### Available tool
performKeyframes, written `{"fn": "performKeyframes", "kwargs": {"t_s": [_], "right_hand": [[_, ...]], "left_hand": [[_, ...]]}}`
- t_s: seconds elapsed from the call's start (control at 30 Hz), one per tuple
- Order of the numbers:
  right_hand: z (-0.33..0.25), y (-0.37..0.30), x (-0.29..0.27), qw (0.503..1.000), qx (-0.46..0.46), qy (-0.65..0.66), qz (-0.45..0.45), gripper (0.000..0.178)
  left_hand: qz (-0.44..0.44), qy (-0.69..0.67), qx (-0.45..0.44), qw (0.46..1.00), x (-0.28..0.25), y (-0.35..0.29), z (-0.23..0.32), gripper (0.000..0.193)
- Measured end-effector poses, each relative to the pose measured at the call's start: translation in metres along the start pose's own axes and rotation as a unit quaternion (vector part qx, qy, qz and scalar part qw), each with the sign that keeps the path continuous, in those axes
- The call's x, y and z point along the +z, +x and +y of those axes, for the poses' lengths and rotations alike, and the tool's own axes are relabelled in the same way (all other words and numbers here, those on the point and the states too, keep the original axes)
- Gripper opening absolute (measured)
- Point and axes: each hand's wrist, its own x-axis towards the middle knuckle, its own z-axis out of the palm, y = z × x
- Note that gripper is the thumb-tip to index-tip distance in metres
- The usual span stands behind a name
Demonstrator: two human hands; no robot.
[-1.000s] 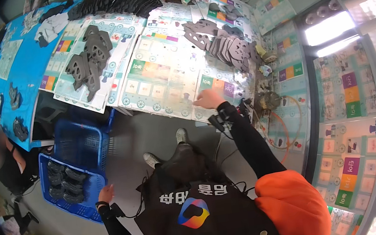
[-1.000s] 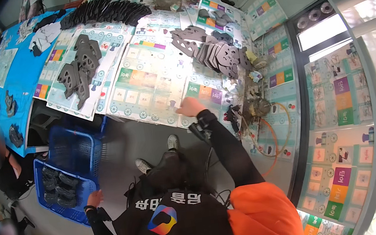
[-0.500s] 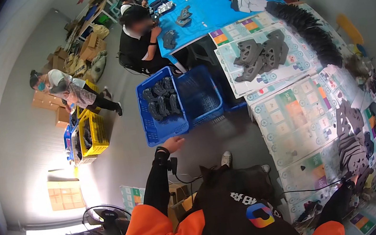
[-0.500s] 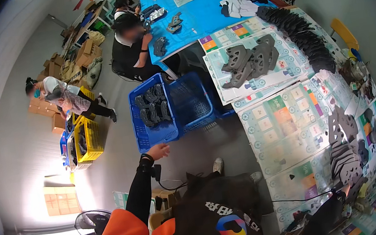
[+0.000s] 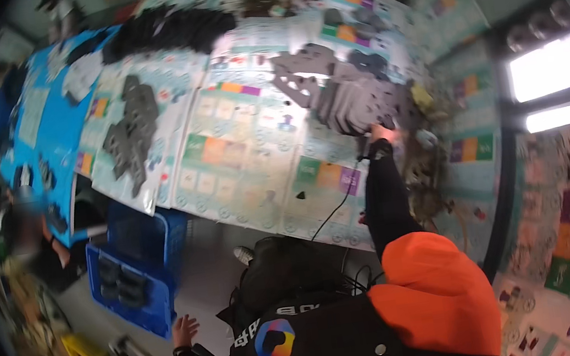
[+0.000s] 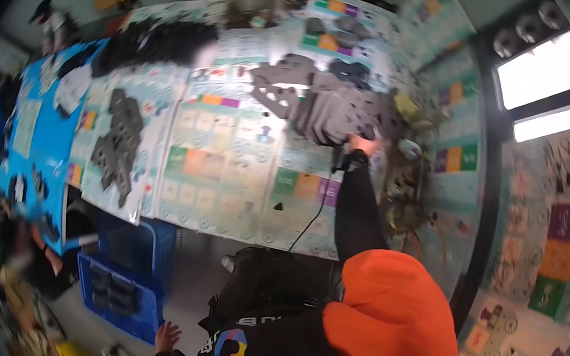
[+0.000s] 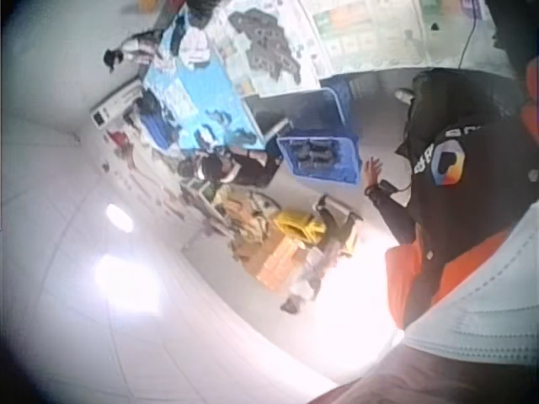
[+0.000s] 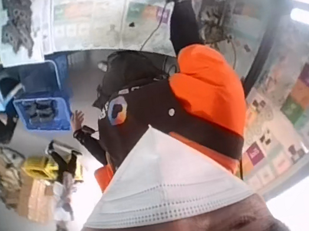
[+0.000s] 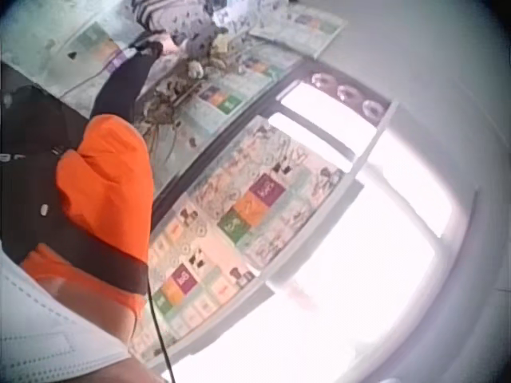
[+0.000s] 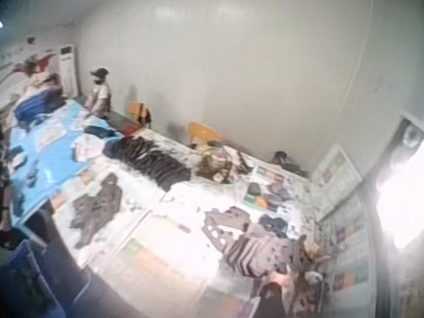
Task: Organizing and inspecting shoe components on a workstation table.
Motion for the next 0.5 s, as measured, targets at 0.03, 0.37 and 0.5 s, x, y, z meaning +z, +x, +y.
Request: {"fn": "performKeyframes", "kwargs": {"t_s": [0.03,0.37,0.5], "right_hand": [[0.003,-0.080,-0.015,0.998,0.039,-0.025,-0.041,0.083],[-0.120,-0.148,-0.125,0.918,-0.246,0.102,-0.292,0.053],[-0.143,-0.158,-0.119,0.982,-0.147,-0.043,-0.115,0.057]], "left_hand": [[0.036,0.037,-0.034,0.998,-0.019,-0.038,0.007,0.040],[0.031,0.113,0.008,0.993,0.021,-0.015,0.054,0.047],[0.041,0.114,0.033,0.992,0.033,-0.011,0.076,0.043]]}}
